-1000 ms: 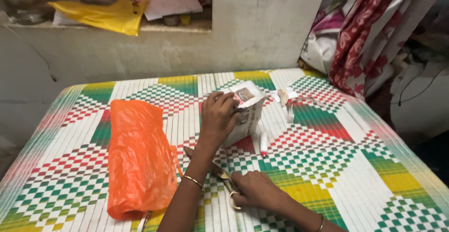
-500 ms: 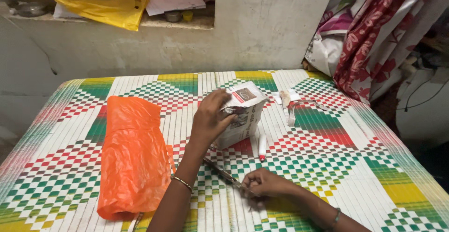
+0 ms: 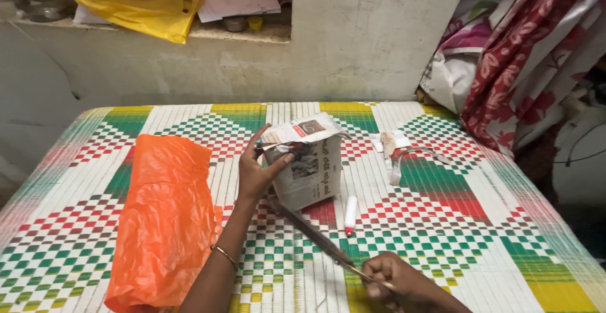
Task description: The person wraps a small rectangular box with newspaper, using a glue stick to secure the paper and scissors to trim excess. They fold the edges neatly and press them down to adhere, then trim the top edges and apply more glue to finish the wrapping.
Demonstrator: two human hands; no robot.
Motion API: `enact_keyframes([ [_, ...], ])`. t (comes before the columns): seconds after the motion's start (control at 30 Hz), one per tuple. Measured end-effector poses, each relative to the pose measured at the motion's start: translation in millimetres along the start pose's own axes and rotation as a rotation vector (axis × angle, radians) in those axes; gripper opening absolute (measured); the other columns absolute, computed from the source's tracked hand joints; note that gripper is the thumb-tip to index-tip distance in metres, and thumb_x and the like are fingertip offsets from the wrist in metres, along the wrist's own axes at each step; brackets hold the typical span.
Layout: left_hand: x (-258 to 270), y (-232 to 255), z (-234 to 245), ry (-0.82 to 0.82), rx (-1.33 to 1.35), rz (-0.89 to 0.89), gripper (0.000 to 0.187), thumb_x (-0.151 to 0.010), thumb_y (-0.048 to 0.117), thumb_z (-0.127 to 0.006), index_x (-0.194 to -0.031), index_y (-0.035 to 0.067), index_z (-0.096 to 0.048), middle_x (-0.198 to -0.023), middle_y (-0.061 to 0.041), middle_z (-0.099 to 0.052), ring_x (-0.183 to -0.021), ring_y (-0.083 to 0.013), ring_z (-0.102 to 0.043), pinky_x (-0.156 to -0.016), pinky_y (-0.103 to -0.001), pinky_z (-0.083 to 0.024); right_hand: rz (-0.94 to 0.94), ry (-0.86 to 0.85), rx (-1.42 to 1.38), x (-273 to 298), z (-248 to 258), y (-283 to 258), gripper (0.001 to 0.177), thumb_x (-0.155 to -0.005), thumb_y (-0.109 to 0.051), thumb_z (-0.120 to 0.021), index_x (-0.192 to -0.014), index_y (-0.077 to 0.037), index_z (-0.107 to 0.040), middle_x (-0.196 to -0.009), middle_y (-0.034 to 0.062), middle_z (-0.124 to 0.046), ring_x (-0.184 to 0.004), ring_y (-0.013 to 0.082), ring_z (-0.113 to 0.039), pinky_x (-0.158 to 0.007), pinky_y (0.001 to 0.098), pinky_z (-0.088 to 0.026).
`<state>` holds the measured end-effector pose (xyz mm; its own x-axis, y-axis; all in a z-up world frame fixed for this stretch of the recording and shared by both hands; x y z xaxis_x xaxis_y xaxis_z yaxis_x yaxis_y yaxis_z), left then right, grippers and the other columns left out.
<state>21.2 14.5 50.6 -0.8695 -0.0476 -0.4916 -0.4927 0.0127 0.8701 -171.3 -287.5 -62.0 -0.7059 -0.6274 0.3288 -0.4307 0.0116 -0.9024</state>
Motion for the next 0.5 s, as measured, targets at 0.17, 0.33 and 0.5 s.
enact_keyframes([
  [0.17,-7.4,-30.8,27.1,0.162,0.206,0.073,0.053,-0.079,0.030,-0.084,-0.119,-0.002,-0.068,-0.107,-0.011,-0.072,-0.094,-0.0178,-0.068,-0.084,-0.032,-0.058,0.243,0.322,0.472,10.7,21.2,-22.7,0.039,-0.065,-0.026,-0.095,-0.077,-0.007,-0.063,-0.064,-0.0032,-0.050,-0.056,0.0074,-0.046,-0.053,0.0255,-0.035],
  [0.33,-12.4,-38.2,40.9,0.132,0.256,0.094,0.055,-0.077,0.035,-0.080,-0.118,0.000,-0.069,-0.103,-0.009,-0.069,-0.091,-0.0175,-0.065,-0.082,-0.033,-0.055,0.410,0.460,0.429,10.1,38.4,-32.3,0.040,-0.070,-0.038,-0.081,-0.085,-0.009,-0.058,-0.074,0.0003,-0.055,-0.065,0.0132,-0.057,-0.059,0.0302,-0.047],
  [0.5,-13.5,-31.0,39.5,0.060,0.300,0.048,0.078,-0.072,0.036,-0.076,-0.140,0.002,-0.059,-0.116,-0.008,-0.070,-0.107,-0.0173,-0.067,-0.096,-0.031,-0.054,0.202,0.528,0.508,-9.0,60.3,-18.5,0.057,-0.069,-0.063,-0.065,-0.098,-0.015,-0.055,-0.075,0.0027,-0.054,-0.064,0.0178,-0.057,-0.057,0.0362,-0.052],
])
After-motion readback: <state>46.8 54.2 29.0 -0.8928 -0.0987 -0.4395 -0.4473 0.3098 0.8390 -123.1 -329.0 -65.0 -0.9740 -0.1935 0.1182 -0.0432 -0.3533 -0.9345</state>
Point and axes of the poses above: each hand's wrist, its own x-axis away from the middle knuckle, its own z-axis out of the back of the hand, y = z × x, the point moved 6 cm from there along -x, towards the middle knuckle
